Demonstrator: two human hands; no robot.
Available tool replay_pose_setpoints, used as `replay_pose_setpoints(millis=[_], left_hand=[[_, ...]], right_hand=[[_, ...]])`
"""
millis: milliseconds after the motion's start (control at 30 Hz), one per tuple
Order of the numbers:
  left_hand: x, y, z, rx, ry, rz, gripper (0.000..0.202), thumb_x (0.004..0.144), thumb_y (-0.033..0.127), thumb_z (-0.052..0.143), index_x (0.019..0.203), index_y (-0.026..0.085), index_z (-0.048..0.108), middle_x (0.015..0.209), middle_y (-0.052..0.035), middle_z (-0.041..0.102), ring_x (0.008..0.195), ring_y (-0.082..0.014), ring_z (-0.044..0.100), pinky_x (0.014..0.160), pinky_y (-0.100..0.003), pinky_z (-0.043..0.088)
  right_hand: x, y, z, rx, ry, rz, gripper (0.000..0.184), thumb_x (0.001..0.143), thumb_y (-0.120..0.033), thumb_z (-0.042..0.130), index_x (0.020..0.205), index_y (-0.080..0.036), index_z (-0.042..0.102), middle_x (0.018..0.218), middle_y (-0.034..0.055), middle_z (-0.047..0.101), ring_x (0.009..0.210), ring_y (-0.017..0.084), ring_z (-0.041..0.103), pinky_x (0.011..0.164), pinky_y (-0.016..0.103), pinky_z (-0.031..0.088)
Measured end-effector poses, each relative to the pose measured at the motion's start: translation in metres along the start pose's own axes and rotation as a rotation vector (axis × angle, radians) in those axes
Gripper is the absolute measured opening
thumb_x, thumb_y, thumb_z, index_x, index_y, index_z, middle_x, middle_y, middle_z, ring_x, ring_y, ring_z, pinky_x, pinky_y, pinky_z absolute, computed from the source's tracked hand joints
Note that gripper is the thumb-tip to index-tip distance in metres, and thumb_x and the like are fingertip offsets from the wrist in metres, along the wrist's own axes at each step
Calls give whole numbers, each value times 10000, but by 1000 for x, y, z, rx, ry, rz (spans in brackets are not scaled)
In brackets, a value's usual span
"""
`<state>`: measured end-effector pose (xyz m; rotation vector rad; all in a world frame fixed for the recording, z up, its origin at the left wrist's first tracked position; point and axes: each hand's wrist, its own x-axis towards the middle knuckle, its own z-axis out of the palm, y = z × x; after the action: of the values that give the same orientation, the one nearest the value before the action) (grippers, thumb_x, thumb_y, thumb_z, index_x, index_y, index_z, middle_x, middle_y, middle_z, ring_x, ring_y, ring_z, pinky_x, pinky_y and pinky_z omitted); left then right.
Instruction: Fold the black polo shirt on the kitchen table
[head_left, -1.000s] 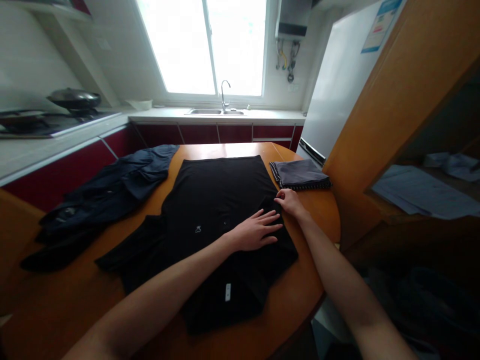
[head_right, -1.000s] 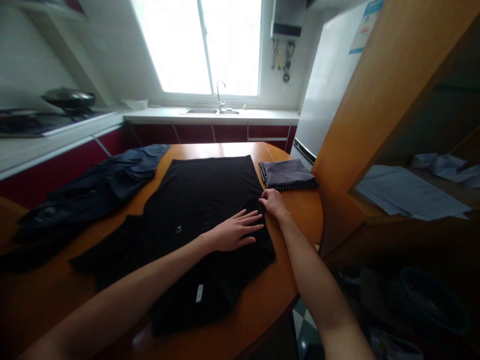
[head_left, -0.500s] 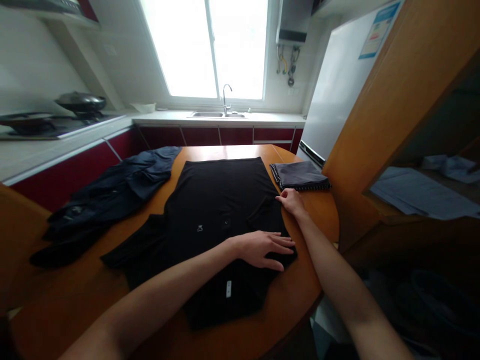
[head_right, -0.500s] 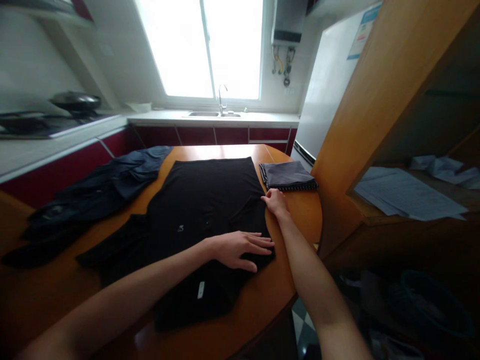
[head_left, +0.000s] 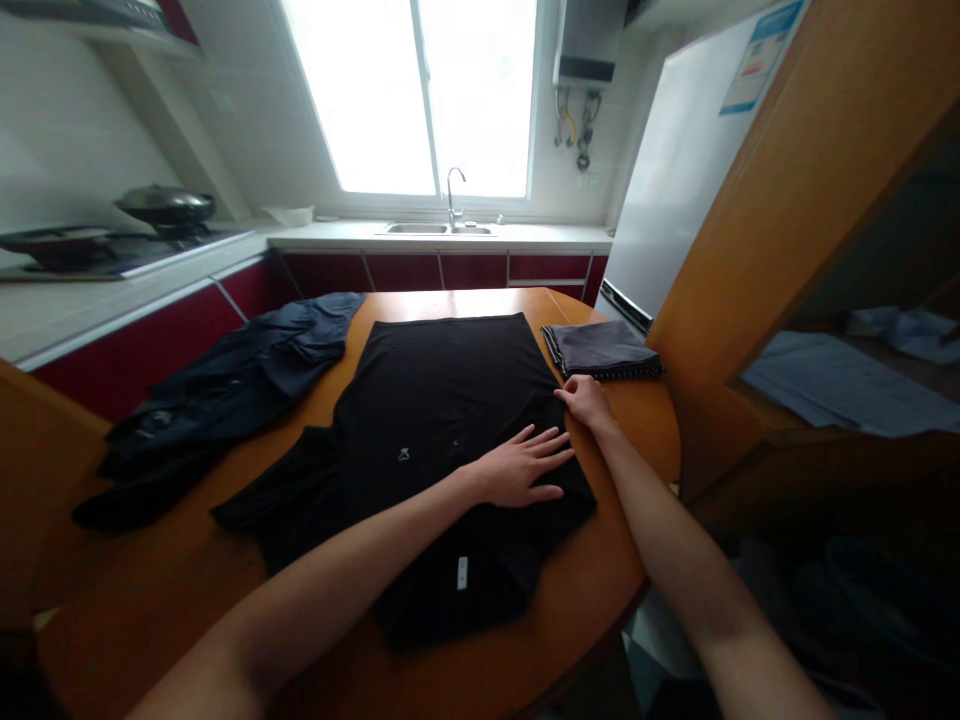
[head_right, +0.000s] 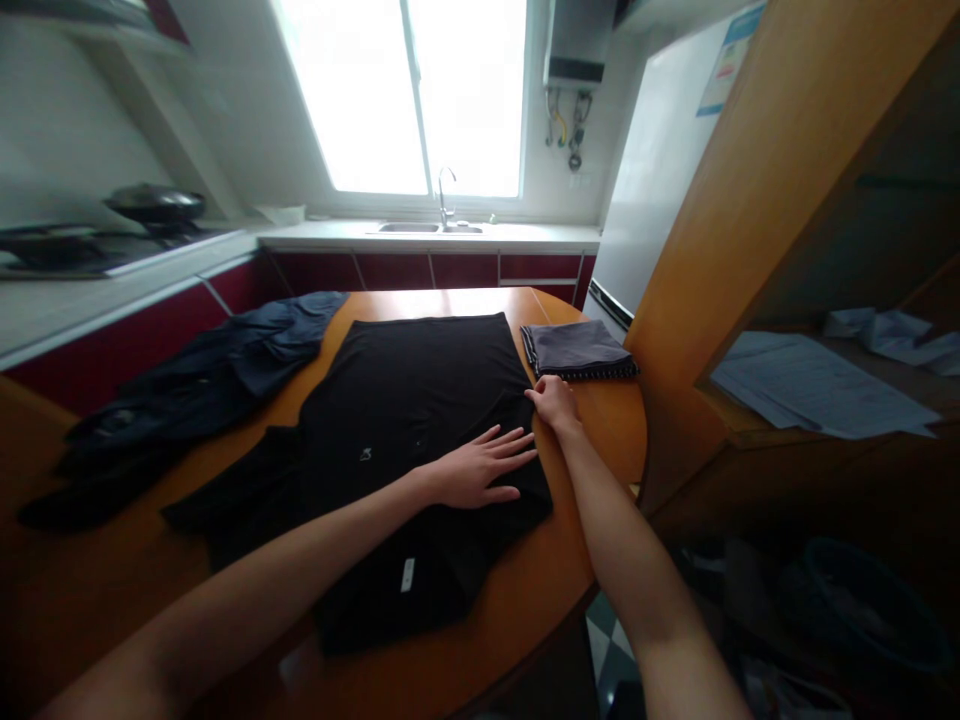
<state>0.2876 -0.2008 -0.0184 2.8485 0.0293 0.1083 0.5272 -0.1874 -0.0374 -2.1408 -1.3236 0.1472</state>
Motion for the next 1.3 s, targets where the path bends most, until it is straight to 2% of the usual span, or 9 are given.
replay_pose_setpoints(millis=[300, 533, 667, 733, 800, 867, 967, 1100, 1300], left_hand=[[-3, 20, -11, -142, -106, 223, 717, 975, 545, 533, 1591, 281, 279, 1654, -60, 229, 1539, -270, 160, 1254, -525, 52], [-3, 31, -17, -291, -163, 279, 725, 951, 500, 602, 1579, 281, 314, 1622, -32, 316, 1530, -253, 201, 1266, -490, 33], [-2, 34, -18, -345, -111, 314, 563, 973, 469, 578, 1497, 292, 475, 1578, -14, 412, 1481, -217, 341, 1262, -409, 182], [0, 29, -15, -306, 38, 227, 465, 1009, 420, 517, 1455, 289, 528, 1537, -14, 479, 1442, -190, 413, 1237, -371, 261], [3, 20, -8, -184, 227, 22, 427, 1038, 358, 435, 1440, 258, 539, 1512, -38, 514, 1446, -186, 409, 1236, -391, 261], [6, 9, -1, -37, 336, -217, 440, 1042, 329, 393, 1445, 212, 525, 1522, -79, 498, 1473, -217, 364, 1240, -456, 235], [5, -5, 8, 94, 275, -405, 514, 1031, 408, 407, 1494, 188, 454, 1585, -114, 398, 1505, -281, 287, 1217, -553, 232], [1, -9, 14, 152, 177, -392, 596, 1018, 519, 390, 1538, 229, 389, 1640, -102, 286, 1529, -321, 202, 1199, -611, 208], [1, -5, 10, 175, 213, -361, 585, 1018, 524, 391, 1545, 272, 373, 1628, -92, 322, 1524, -317, 220, 1204, -608, 185]], right_hand=[[0, 1, 0, 3, 9, 2, 162, 817, -387, 760, 782, -231, 737, 848, 41, 766, 805, 188, 693, 672, 250, 429], [0, 1, 0, 9, 2, 11, 157, 805, -386, 766, 782, -233, 735, 849, 36, 766, 808, 192, 693, 661, 254, 422], [1, 3, 1, 9, 3, 11, 169, 800, -399, 767, 775, -236, 731, 851, 32, 764, 805, 190, 689, 657, 254, 421], [2, 3, 2, 7, 2, 10, 169, 806, -400, 762, 777, -236, 733, 845, 32, 762, 796, 185, 688, 661, 251, 427], [3, 4, 3, 8, -3, 11, 168, 811, -398, 757, 781, -234, 735, 841, 32, 761, 783, 178, 686, 668, 247, 434], [3, 4, 3, 10, -5, 10, 166, 813, -395, 754, 782, -232, 736, 842, 32, 761, 775, 171, 686, 672, 243, 438], [3, 5, 4, 11, -3, 5, 168, 812, -394, 749, 781, -229, 735, 838, 32, 760, 779, 172, 688, 676, 244, 439], [2, 4, 4, 46, 3, 4, 156, 798, -377, 754, 763, -226, 730, 820, 38, 757, 778, 184, 687, 691, 253, 445], [1, 1, -1, 174, 55, -4, 222, 877, -366, 645, 745, -203, 717, 800, 75, 755, 787, 200, 696, 729, 263, 471]])
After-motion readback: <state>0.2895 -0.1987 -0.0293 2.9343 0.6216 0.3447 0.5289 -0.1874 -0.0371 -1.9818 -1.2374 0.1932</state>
